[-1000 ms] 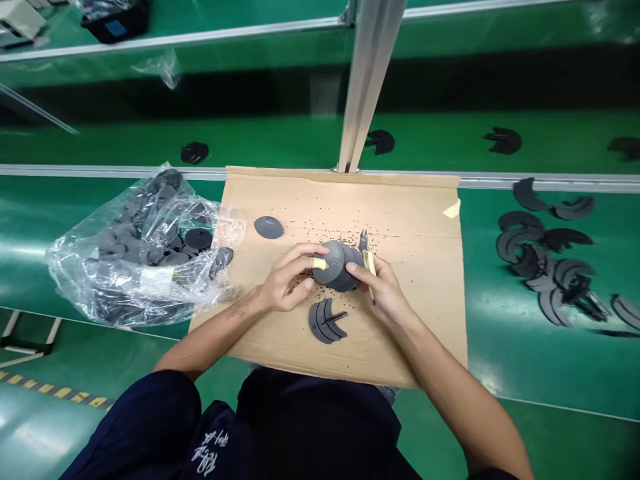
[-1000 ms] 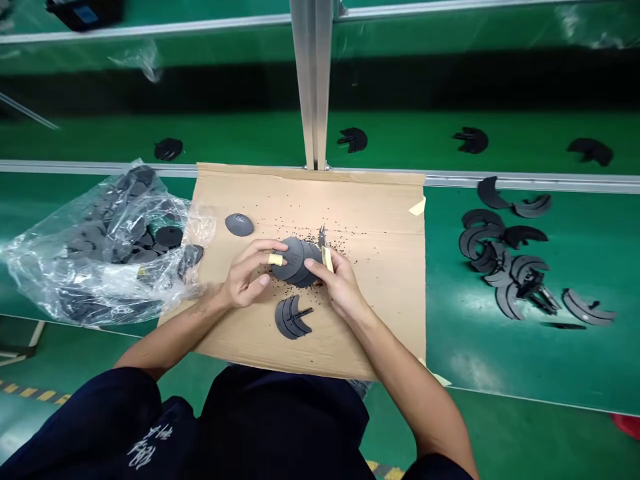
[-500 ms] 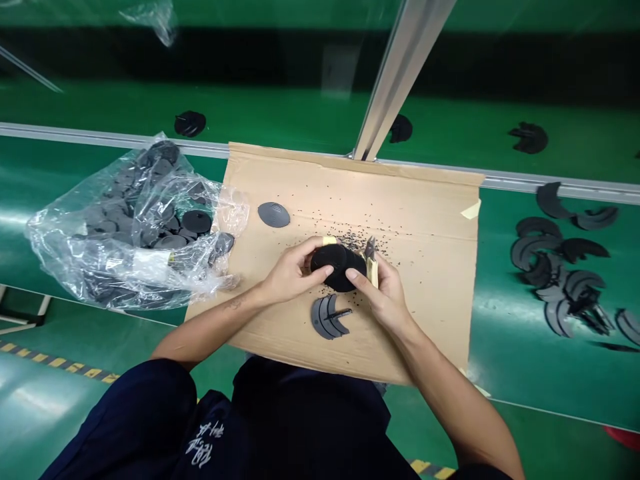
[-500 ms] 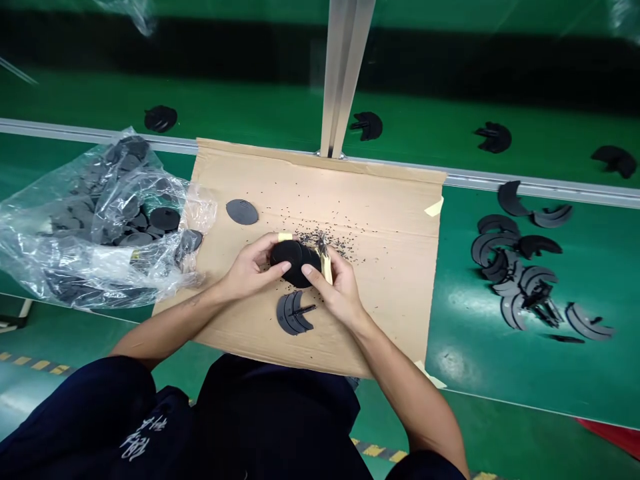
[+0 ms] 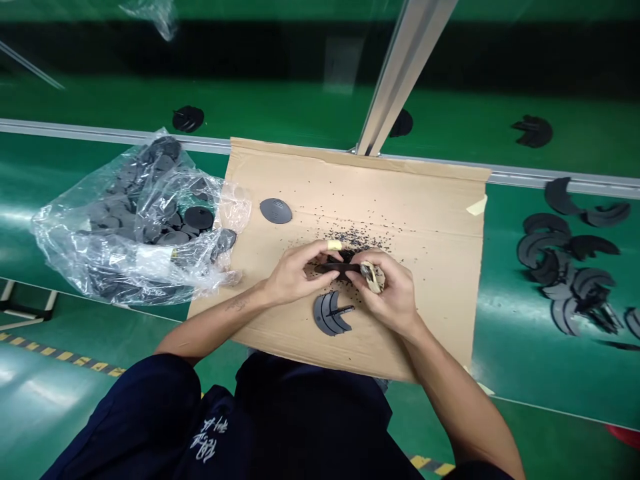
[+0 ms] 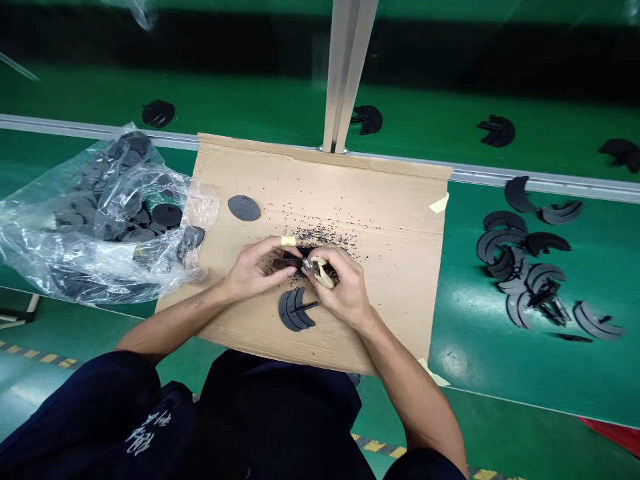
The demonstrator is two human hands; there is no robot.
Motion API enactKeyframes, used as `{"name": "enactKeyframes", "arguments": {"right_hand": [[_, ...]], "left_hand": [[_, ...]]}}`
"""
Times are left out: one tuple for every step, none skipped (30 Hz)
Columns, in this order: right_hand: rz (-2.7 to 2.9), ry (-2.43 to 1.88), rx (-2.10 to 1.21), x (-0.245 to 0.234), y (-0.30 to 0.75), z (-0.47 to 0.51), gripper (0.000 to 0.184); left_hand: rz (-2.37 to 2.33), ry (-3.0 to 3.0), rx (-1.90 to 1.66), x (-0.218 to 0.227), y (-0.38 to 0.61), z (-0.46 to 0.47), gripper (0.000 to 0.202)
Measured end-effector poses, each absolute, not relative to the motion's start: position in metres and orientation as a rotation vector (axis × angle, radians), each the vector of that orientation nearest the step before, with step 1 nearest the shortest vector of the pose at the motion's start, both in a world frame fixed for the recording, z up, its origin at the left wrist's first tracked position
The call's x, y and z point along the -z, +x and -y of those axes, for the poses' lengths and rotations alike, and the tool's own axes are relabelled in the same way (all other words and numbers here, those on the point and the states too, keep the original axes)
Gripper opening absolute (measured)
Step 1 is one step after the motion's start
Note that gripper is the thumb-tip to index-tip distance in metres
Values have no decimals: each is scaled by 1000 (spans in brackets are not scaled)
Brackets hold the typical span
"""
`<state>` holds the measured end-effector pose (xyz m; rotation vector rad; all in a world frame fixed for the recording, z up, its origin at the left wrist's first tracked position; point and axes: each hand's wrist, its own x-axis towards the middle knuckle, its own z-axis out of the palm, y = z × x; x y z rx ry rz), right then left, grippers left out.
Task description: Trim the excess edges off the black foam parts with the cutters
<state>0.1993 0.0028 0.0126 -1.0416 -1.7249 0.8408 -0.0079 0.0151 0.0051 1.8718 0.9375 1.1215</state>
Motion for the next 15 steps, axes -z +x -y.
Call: {"name": "enactKeyframes", "arguments": {"right_hand": [[1724, -1002, -808, -12, 199, -2, 11], [1721, -962, -778, -12, 198, -1, 13], [1719, -923, -751, -12, 198, -1, 14], [1721, -887, -728, -12, 198, 0, 15], [1727, -854, -709, -11, 198, 0, 16], [1737, -826, -694, -11, 198, 0, 17], [1748, -805, -680, -11, 198, 0, 17], [1757, -793, -668, -10, 198, 0, 17], [1765, -789, -658, -10, 198, 0, 17], [1770, -788, -649, -9, 198, 1, 17], [1775, -789, -645, -9, 198, 1, 16], [1778, -792, -643, -8, 198, 1, 16], [1778, -795, -644, -8, 197, 1, 15], [1776, -796, -646, -8, 197, 1, 15], [1772, -795, -648, -8, 197, 2, 15]], "left_hand": [[-919, 1839, -1156, -6, -8, -16, 34], [-890, 1818, -1196, -8, -8, -16, 32], [-853, 1813, -1239, -9, -8, -17, 30], [-819, 1819, -1276, -10, -9, -18, 30], [-790, 1830, -1301, -11, -9, -19, 31], [-768, 1843, -1317, -12, -10, -19, 32], [-755, 1858, -1326, -12, -10, -19, 33], [-745, 1874, -1330, -13, -10, -19, 34], [-740, 1891, -1327, -13, -10, -19, 34], [-737, 1909, -1320, -14, -10, -18, 33], [-731, 1926, -1309, -14, -10, -18, 33], [-721, 1942, -1295, -15, -11, -18, 32], [-708, 1958, -1280, -16, -11, -18, 31], [-696, 1972, -1267, -16, -11, -18, 30], [-687, 1984, -1257, -17, -11, -19, 29]]}}
